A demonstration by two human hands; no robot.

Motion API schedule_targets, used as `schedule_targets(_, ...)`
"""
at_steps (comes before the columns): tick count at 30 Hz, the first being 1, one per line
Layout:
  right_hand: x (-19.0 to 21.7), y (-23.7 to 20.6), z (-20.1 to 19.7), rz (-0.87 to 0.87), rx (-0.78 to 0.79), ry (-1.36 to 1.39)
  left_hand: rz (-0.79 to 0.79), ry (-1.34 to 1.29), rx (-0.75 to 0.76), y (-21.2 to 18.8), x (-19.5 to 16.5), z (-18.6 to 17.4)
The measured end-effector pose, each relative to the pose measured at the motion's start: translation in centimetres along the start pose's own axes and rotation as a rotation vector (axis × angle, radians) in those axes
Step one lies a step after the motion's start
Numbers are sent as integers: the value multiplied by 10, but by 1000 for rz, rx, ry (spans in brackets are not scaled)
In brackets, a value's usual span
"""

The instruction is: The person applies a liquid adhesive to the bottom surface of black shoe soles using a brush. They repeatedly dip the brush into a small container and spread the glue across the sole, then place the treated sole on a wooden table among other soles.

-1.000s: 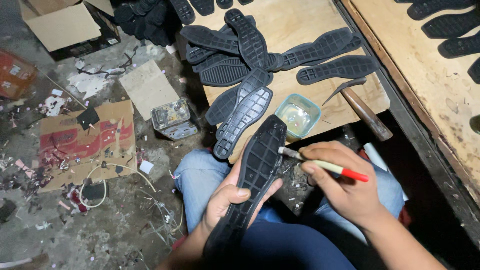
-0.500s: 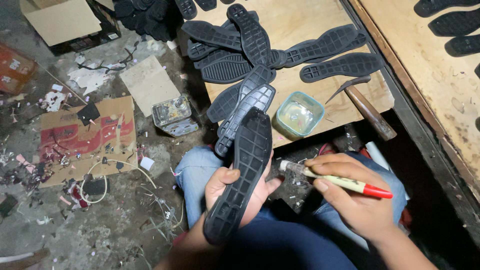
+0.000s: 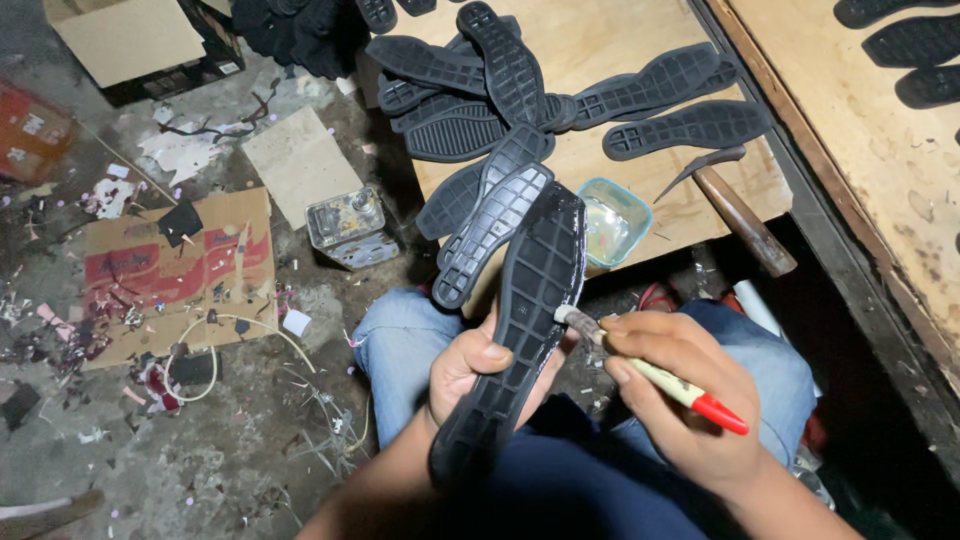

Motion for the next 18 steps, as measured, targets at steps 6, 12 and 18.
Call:
schedule_targets(6,14,-14,6,-35,283,151,87,48,40,8,-3,-8)
schedule_targets(12,0,-19,-24,78,-36,107,151,-126,98,18,-7,4)
schedule_targets(18,-12,-29,-6,70,21,216,33,70,9,23,-5,29)
Point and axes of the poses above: each hand's wrist, its own y-axis towards the middle knuckle, its own z-axis out of the palm, x = y × z, the point moved 3 cm from there along y, towards the middle knuckle, and after that the axes turned 1 degree about y, right-handed, at the moved point
